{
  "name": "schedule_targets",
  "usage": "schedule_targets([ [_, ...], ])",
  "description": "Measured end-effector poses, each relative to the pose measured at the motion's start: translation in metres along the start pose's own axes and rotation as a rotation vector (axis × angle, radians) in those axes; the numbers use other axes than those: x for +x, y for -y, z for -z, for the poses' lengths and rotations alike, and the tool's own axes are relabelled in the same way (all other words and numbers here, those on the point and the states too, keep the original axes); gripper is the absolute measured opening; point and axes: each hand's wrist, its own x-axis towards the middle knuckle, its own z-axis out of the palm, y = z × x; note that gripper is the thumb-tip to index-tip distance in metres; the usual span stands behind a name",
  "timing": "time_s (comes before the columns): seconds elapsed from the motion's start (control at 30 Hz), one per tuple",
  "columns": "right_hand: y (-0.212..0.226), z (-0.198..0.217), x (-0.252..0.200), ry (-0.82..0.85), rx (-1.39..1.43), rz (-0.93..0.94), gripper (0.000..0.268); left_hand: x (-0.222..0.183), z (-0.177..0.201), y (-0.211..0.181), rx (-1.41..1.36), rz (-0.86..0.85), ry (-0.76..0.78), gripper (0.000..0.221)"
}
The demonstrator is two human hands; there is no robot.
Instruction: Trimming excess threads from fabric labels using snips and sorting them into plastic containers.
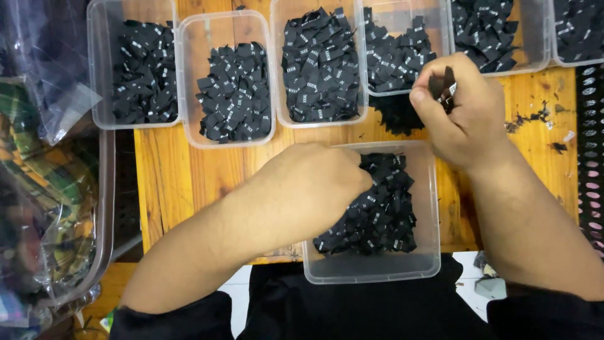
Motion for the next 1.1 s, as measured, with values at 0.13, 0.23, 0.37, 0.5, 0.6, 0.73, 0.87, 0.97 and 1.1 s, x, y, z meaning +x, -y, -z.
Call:
schedule_targets([
  [0.13, -0.004, -0.004, -0.004, 0.001, 0.078, 0.07, 0.005, 0.0, -0.006, -0.01, 0.207, 0.028, 0.095, 0.023],
  [0.23, -0.008, -0.006, -0.004, -0.036, 0.125, 0.086, 0.007, -0.001, -0.006, -0.014, 0.232, 0.015, 0.095, 0.025],
  [0.37, -0.018, -0.01, -0.004, -0.124, 0.227, 0.134, 0.005, 0.003, -0.006, -0.016, 0.281, 0.011, 0.106, 0.026],
  [0.5, -0.024, -0.009, -0.006, -0.15, 0.239, 0.159, 0.007, 0.005, -0.003, -0.013, 0.269, -0.015, 0.163, 0.027],
  [0.6, -0.027, -0.009, -0.008, -0.165, 0.275, 0.158, 0.011, 0.005, 0.002, -0.011, 0.237, -0.047, 0.199, 0.026],
  [0.73, -0.022, -0.008, -0.008, -0.124, 0.227, 0.136, 0.011, 0.008, 0.012, -0.005, 0.147, -0.08, 0.192, 0.034],
  [0.87, -0.018, -0.008, -0.012, -0.104, 0.221, 0.12, 0.015, 0.01, 0.014, -0.006, 0.109, -0.09, 0.178, 0.037],
  [0.97, -0.01, -0.011, -0.009, -0.089, 0.262, 0.074, 0.014, 0.013, 0.008, -0.008, 0.115, -0.118, 0.063, 0.026],
  [1.1, -0.007, -0.011, -0.011, -0.048, 0.249, 0.035, 0.013, 0.014, 0.001, -0.006, 0.164, -0.145, 0.014, 0.02],
])
